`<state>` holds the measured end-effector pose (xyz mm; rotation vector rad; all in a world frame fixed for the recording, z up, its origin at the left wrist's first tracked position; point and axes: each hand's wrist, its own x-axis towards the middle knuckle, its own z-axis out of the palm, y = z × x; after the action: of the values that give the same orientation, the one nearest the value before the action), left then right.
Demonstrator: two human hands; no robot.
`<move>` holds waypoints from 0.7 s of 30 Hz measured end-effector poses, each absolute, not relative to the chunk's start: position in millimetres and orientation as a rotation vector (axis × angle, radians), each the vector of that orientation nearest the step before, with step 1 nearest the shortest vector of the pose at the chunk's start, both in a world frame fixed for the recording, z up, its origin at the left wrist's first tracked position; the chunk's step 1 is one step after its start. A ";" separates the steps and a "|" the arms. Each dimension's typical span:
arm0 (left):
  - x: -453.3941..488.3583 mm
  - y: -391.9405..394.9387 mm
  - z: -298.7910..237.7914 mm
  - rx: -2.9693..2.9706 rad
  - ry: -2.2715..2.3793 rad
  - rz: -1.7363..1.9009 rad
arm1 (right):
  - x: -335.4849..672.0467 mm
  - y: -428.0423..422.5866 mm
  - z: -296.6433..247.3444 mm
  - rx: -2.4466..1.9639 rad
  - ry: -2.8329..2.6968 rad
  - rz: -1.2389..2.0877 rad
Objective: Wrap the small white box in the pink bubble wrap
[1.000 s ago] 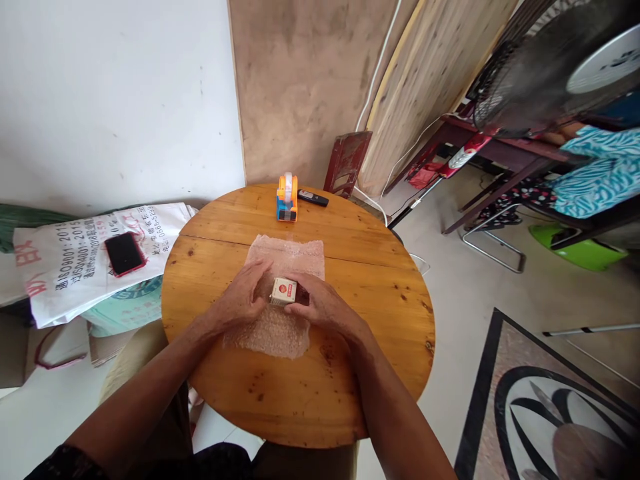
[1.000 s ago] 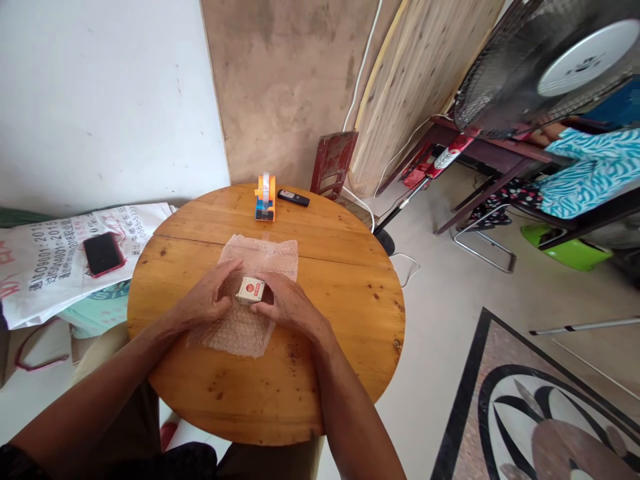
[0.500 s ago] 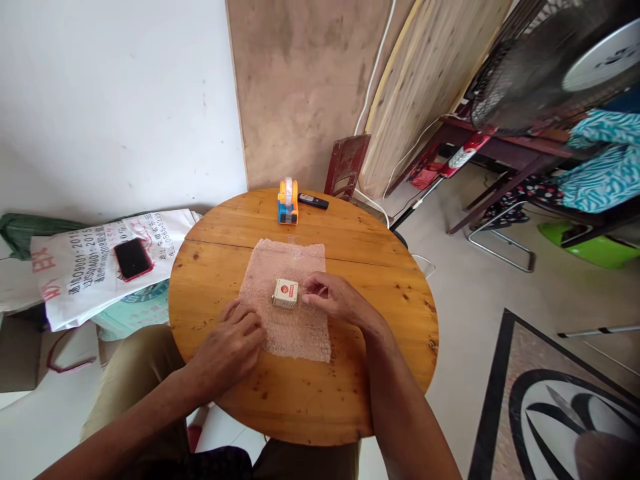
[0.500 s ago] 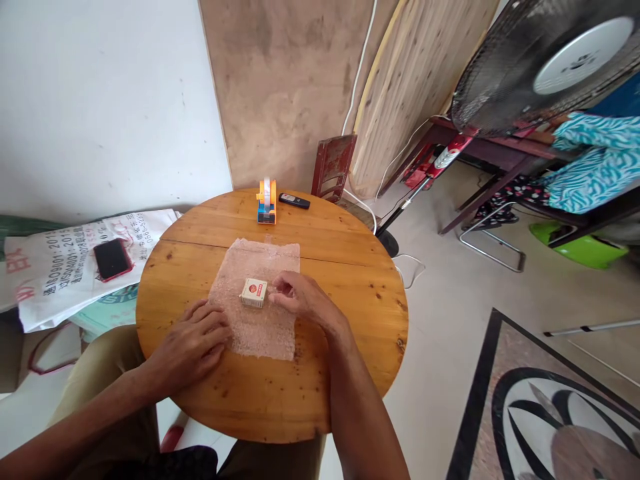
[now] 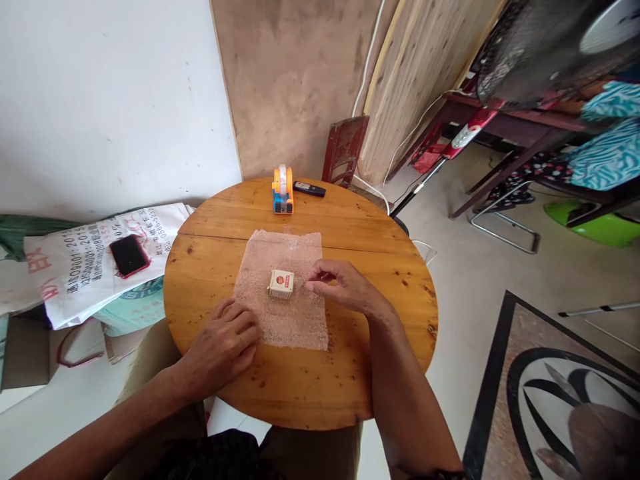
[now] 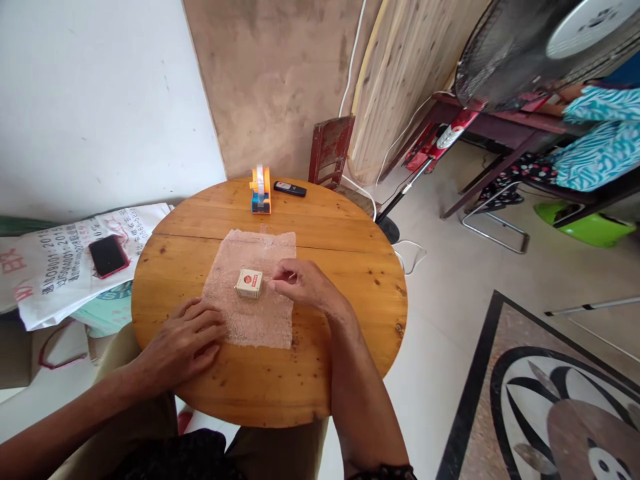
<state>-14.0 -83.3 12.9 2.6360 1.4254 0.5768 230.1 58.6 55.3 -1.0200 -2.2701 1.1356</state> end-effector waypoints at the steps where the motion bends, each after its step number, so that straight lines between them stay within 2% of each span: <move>1: -12.8 -82.2 10.2 2.657 1.429 0.585 | 228.7 58.3 54.9 -1.022 -2.254 1.132; 7: -4.6 -73.3 2.3 2.598 1.438 0.851 | 218.8 57.1 48.0 -0.990 -2.176 1.106; 13: -8.7 -47.6 22.7 2.451 1.540 1.130 | 226.8 50.0 63.3 -0.881 -2.196 1.159; 21: -8.7 6.4 32.0 2.097 1.883 0.858 | 217.6 47.9 51.4 -1.089 -2.275 0.959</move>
<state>-8.7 6.4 32.0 2.0969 1.8827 0.8585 217.6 47.9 51.4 -1.0889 -2.2754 0.9585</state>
